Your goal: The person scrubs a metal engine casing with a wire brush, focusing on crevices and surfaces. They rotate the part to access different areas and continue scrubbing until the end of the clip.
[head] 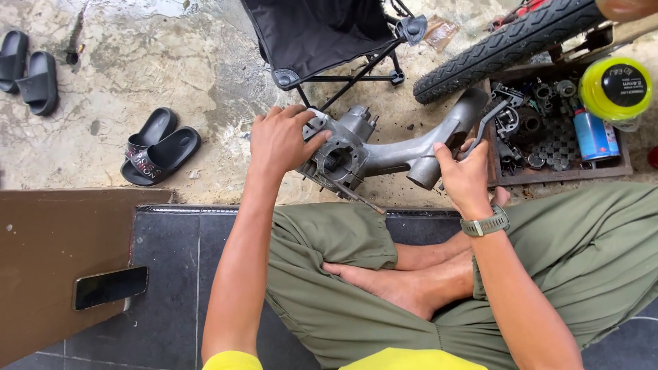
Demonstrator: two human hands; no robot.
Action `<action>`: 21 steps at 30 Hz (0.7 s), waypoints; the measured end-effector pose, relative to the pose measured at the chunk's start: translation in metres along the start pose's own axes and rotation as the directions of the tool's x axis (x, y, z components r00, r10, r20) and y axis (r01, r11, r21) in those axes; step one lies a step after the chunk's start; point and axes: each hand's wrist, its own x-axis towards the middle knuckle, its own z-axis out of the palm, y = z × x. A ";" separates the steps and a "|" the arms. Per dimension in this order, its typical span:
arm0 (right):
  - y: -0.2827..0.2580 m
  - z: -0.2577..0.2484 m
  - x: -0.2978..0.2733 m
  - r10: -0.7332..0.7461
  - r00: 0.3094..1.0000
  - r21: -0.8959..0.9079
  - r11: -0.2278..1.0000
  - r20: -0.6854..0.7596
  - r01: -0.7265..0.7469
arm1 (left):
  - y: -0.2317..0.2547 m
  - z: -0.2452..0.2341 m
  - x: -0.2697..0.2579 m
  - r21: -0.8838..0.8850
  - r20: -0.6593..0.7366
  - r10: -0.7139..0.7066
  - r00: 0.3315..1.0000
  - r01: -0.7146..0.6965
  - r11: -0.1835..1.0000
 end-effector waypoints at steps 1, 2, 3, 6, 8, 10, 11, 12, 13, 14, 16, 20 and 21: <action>0.002 0.001 -0.001 0.000 1.000 0.001 1.000 0.006 0.000 | -0.002 -0.002 -0.001 0.002 0.001 -0.005 1.000 0.005 1.000; 0.004 0.001 -0.003 -0.006 1.000 -0.035 0.999 -0.001 0.006 | -0.004 -0.005 -0.001 -0.035 0.072 -0.014 0.997 0.016 0.999; 0.006 0.002 -0.002 -0.016 1.000 -0.072 0.997 -0.008 0.016 | -0.005 -0.007 0.000 -0.073 0.138 -0.020 0.990 0.031 0.997; 0.003 -0.003 -0.003 -0.009 0.998 -0.202 0.979 0.056 0.020 | -0.011 -0.006 0.004 -0.048 0.211 -0.063 0.975 0.075 0.996; 0.003 -0.002 -0.002 -0.017 0.997 -0.233 0.972 0.069 0.033 | -0.009 -0.013 0.005 -0.048 0.229 -0.081 0.970 0.094 0.994; -0.002 -0.004 -0.005 -0.020 0.996 -0.267 0.963 0.082 0.041 | -0.008 -0.014 0.004 -0.051 0.251 -0.096 0.963 0.112 0.992; -0.007 -0.007 -0.007 -0.038 0.996 -0.340 0.938 0.079 0.063 | -0.009 -0.013 0.005 -0.050 0.262 -0.109 0.959 0.127 0.991; -0.013 -0.009 -0.009 -0.056 0.995 -0.411 0.908 0.079 0.084 | -0.010 -0.011 0.006 -0.049 0.272 -0.122 0.954 0.141 0.989; -0.018 -0.010 -0.015 -0.056 0.995 -0.413 0.907 0.078 0.083 | -0.011 -0.011 0.006 -0.051 0.273 -0.122 0.954 0.141 0.989; -0.024 -0.012 -0.020 -0.154 0.986 -0.505 0.847 0.066 0.166 | -0.013 -0.010 0.005 -0.058 0.274 -0.113 0.955 0.134 0.989; -0.031 -0.018 -0.028 -0.248 0.966 -0.595 0.767 0.068 0.239 | -0.015 -0.008 0.003 -0.070 0.280 -0.106 0.954 0.130 0.989; -0.049 -0.028 -0.042 -0.335 0.905 -0.560 0.712 0.261 0.424 | -0.014 -0.003 0.008 -0.063 0.304 -0.108 0.946 0.133 0.989; -0.058 -0.026 -0.046 -0.295 0.891 -0.546 0.709 0.346 0.447 | -0.014 -0.001 0.008 -0.053 0.295 -0.116 0.948 0.138 0.989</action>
